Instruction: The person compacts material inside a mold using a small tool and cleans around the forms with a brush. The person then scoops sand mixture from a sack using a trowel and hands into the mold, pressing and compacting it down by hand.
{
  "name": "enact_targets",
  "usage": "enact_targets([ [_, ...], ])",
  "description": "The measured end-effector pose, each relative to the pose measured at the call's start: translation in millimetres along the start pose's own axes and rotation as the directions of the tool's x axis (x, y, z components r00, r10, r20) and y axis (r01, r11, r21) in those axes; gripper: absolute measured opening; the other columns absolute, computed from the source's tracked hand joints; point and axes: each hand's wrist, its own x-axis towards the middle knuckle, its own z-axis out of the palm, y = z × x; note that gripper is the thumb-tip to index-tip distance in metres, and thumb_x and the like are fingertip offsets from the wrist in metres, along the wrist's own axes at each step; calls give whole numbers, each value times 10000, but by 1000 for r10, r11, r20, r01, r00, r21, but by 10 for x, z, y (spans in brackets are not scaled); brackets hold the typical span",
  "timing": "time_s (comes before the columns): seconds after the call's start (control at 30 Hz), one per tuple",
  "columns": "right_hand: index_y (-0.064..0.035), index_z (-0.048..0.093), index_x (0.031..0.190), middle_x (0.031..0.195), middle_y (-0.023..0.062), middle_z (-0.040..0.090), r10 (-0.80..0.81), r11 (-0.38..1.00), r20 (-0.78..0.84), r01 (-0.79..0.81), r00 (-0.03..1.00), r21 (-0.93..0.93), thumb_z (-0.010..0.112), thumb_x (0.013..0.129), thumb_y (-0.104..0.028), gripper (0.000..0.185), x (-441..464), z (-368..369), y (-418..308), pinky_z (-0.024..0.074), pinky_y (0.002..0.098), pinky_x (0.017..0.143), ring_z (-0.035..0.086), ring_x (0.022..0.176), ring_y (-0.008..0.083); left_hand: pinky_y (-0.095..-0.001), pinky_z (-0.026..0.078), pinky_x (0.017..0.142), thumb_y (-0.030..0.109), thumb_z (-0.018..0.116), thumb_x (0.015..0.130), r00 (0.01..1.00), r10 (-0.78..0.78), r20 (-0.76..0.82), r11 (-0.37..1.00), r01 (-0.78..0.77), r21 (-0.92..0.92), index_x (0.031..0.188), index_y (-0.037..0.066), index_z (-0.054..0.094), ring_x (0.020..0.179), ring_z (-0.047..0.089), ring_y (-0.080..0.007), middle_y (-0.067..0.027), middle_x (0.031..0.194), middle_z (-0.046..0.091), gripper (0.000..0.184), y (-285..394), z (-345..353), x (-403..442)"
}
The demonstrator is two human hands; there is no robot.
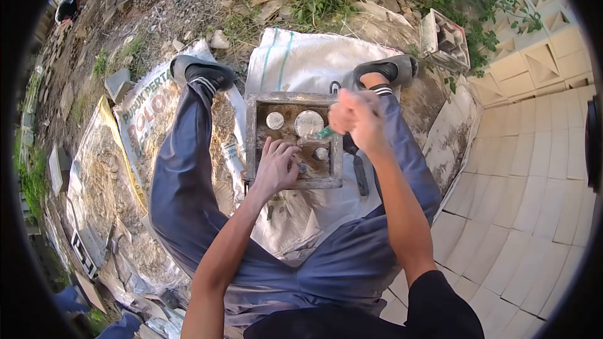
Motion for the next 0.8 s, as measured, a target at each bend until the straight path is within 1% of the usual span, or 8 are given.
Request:
enact_targets([
  [0.13, -114, 362, 567, 511, -66, 308, -13, 962, -113, -18, 994, -272, 518, 981, -310, 484, 12, -134, 712, 217, 273, 429, 265, 441, 62, -513, 230, 1128, 266, 763, 717, 996, 86, -1, 996, -86, 31, 1066, 116, 658, 1278, 430, -300, -89, 1157, 593, 394, 7, 36, -208],
  [0.23, -124, 327, 602, 534, -53, 287, -244, 951, -344, 154, 907, -268, 486, 1001, -354, 487, -143, -164, 848, 251, 268, 464, 254, 466, 70, -514, 236, 1122, 272, 774, 705, 996, 89, 31, 988, -92, 127, 1074, 127, 663, 1273, 437, -300, -56, 1171, 593, 411, -44, 122, -186],
  [0.27, -123, 315, 576, 522, -53, 284, -163, 986, -392, 158, 905, -45, 496, 995, -358, 514, -180, -214, 866, 218, 271, 445, 245, 452, 69, -512, 247, 1115, 262, 766, 714, 994, 105, 17, 984, -106, 143, 1070, 135, 656, 1245, 459, -295, -40, 1130, 599, 394, -50, 126, -204],
  [0.43, -124, 263, 529, 505, -52, 275, -229, 973, -446, 182, 865, -145, 503, 985, -275, 537, -213, -115, 394, 172, 273, 419, 224, 435, 62, -497, 252, 1093, 265, 771, 719, 984, 164, -74, 974, -150, 167, 1076, 105, 604, 1139, 491, -290, -72, 1067, 571, 425, 347, 277, -111],
  [0.5, -124, 247, 517, 499, -50, 275, -216, 975, -472, 163, 855, -151, 504, 976, -237, 538, -266, -176, 537, 161, 274, 412, 219, 429, 60, -490, 235, 1086, 278, 778, 721, 950, -203, -238, 971, 226, 76, 1093, 61, 545, 1136, 458, -309, -118, 1112, 528, 490, 532, 377, -37],
  [0.53, -121, 248, 518, 497, -50, 280, -251, 966, -434, 199, 865, -163, 503, 964, -206, 520, -280, -321, 879, 162, 272, 411, 223, 428, 57, -493, 217, 1089, 284, 770, 731, 922, -243, -301, 953, 285, 104, 1106, 33, 490, 1152, 420, -338, -168, 1139, 482, 532, 557, 400, -14],
  [0.73, -108, 291, 507, 490, -50, 301, -170, 984, -505, 119, 846, -132, 495, 947, -160, 487, -166, -179, 674, 177, 260, 404, 245, 419, 50, -532, 254, 1067, 247, 722, 756, 949, -60, -310, 974, 124, 189, 1149, 10, 450, 1176, 402, -386, -202, 1162, 456, 534, 297, 538, -242],
  [0.8, -80, 325, 499, 476, -30, 304, -359, 933, -468, 304, 808, -192, 467, 960, -166, 490, -279, -100, 656, 188, 267, 401, 260, 416, 56, -536, 297, 1039, 163, 661, 762, 950, -10, -313, 986, 61, 153, 1166, 7, 438, 1164, 417, -402, -215, 1179, 448, 487, 346, 538, -269],
])
